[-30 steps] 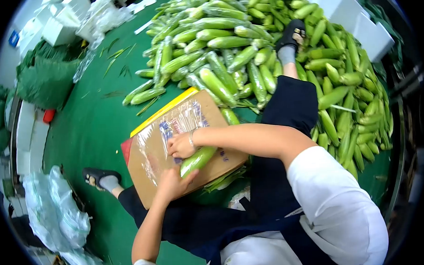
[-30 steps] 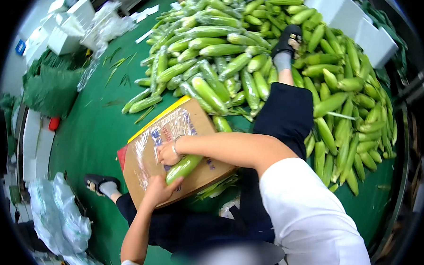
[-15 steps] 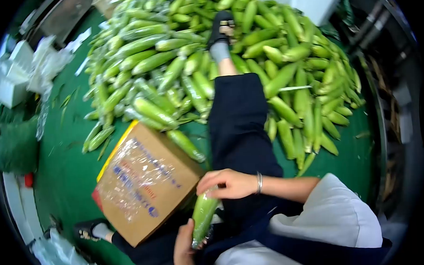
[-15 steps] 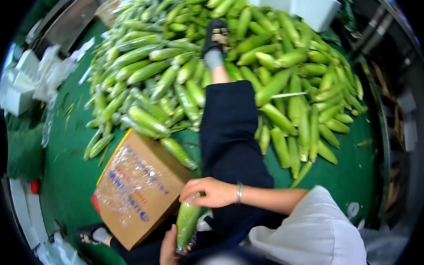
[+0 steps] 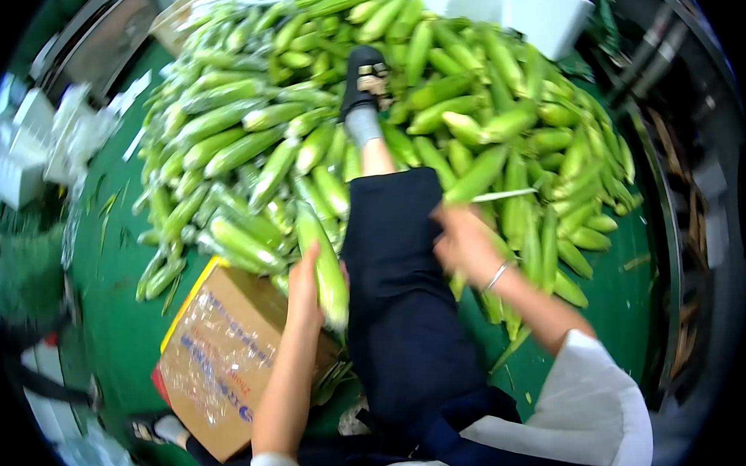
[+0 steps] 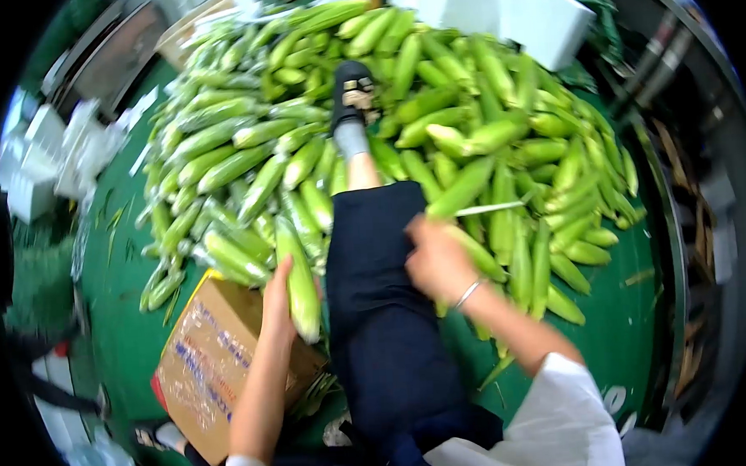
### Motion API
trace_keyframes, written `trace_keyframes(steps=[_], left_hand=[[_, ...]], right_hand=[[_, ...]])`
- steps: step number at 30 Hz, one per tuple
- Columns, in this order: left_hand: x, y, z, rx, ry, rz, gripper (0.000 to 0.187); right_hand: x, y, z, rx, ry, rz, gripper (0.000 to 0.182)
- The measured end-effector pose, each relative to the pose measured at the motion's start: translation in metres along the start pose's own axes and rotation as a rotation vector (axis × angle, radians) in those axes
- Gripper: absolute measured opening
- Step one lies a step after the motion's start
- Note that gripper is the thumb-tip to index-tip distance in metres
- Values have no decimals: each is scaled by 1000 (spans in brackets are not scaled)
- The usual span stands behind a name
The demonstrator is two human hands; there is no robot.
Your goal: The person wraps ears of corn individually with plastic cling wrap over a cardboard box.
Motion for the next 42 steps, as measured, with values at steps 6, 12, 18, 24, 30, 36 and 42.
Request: trace_keyframes(steps=[6, 12, 18, 24, 30, 36, 42], left_hand=[[-10, -114, 39, 570, 100, -106, 63], [-242, -141, -198, 846, -768, 724, 48], [-344, -119, -297, 72, -1206, 1532, 48], [-369, -115, -273, 400, -741, 1130, 36], [-328, -158, -258, 1005, -492, 465, 24], [-289, -171, -231, 790, -384, 1495, 66], [-278, -170, -234, 783, -344, 1650, 66]], right_hand=[[18, -90, 93, -468, 2, -911, 42], [-86, -16, 77, -143, 17, -211, 92], [54, 336, -15, -824, 146, 173, 79], [207, 492, -110, -1238, 163, -90, 68], [246, 492, -139, -1450, 571, -45, 72], [158, 424, -99, -942, 130, 83, 65], [170, 370, -83, -974, 68, -22, 27]])
Point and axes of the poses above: each hand's wrist, its own z-axis towards the middle knuckle, its own x-axis out of the palm, y = z × x, the point moved 10 cm from there along z, towards the middle knuckle, and after that the axes turned 12 degrees about -z, right-handed, at the moved point
